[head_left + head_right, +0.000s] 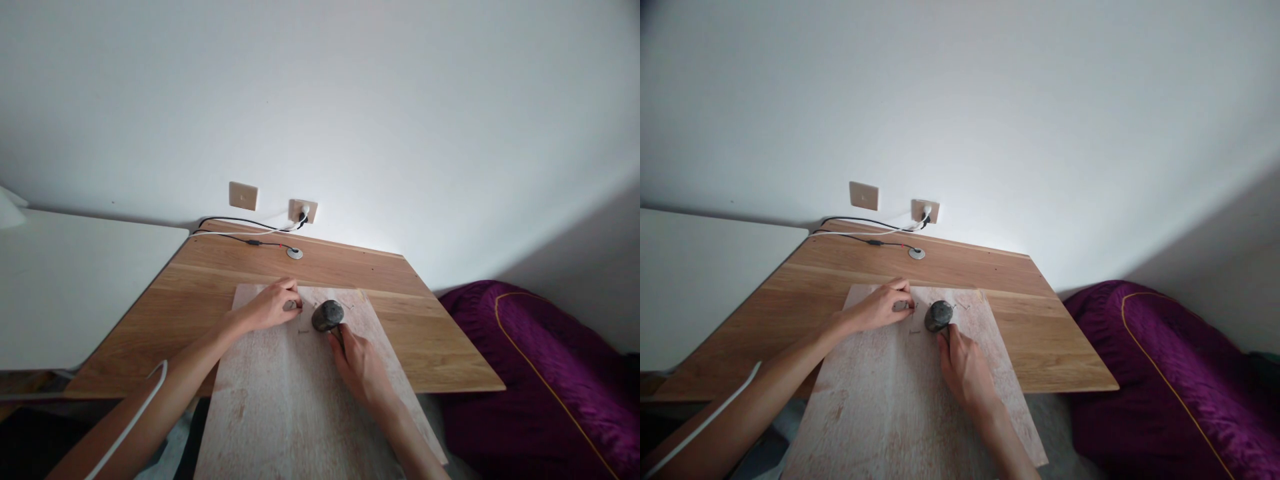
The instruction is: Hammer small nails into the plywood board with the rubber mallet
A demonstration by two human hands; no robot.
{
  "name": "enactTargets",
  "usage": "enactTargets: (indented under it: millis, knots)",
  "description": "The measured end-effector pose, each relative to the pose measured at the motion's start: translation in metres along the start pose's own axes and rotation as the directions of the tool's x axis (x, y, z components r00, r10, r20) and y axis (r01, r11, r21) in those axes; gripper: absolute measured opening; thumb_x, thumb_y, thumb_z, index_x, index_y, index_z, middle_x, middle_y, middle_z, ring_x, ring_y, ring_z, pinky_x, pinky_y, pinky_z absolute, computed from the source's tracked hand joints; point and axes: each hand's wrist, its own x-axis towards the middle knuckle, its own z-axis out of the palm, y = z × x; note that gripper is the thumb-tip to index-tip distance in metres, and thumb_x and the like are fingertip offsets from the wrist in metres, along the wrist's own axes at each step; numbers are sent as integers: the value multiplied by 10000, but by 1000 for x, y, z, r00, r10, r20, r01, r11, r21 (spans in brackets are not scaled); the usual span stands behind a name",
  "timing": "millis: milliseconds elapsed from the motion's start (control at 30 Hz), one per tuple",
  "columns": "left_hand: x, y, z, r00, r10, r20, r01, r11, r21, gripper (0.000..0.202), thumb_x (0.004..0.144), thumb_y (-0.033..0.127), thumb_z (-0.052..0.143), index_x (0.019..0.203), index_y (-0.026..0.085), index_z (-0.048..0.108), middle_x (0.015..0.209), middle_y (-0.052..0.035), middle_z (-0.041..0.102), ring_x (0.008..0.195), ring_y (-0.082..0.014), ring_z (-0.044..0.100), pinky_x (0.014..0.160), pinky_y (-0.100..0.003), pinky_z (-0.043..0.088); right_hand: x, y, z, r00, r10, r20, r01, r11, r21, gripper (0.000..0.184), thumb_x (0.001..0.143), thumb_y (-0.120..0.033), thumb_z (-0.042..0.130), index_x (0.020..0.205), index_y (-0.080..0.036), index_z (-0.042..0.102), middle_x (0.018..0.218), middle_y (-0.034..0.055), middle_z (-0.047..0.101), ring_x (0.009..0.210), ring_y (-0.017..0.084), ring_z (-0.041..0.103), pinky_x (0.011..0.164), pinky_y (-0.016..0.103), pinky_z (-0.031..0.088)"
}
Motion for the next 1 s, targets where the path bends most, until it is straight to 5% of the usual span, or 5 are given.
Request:
enactTargets:
  millis: [667,1000]
  knots:
    - [-1,-1,-2,999,45,17,-47,993,105,95,842,108,680,784,180,702,936,-45,596,935,-202,577,879,-309,479,1,2,1,999,22,31,-22,1000,-1,314,1077,-344,348,1036,-182,614,795,98,760,692,243,717,593,296,398]
    - [0,4,-6,988,140,-72,-124,975,184,67,903,136,651,885,193,679,1081,-79,605,1055,-227,583,948,-335,469,0,2,1,1000,16,12,-15,999,-34,275,1074,-309,381,1055,-174,620,805,95,762,704,236,726,595,286,398]
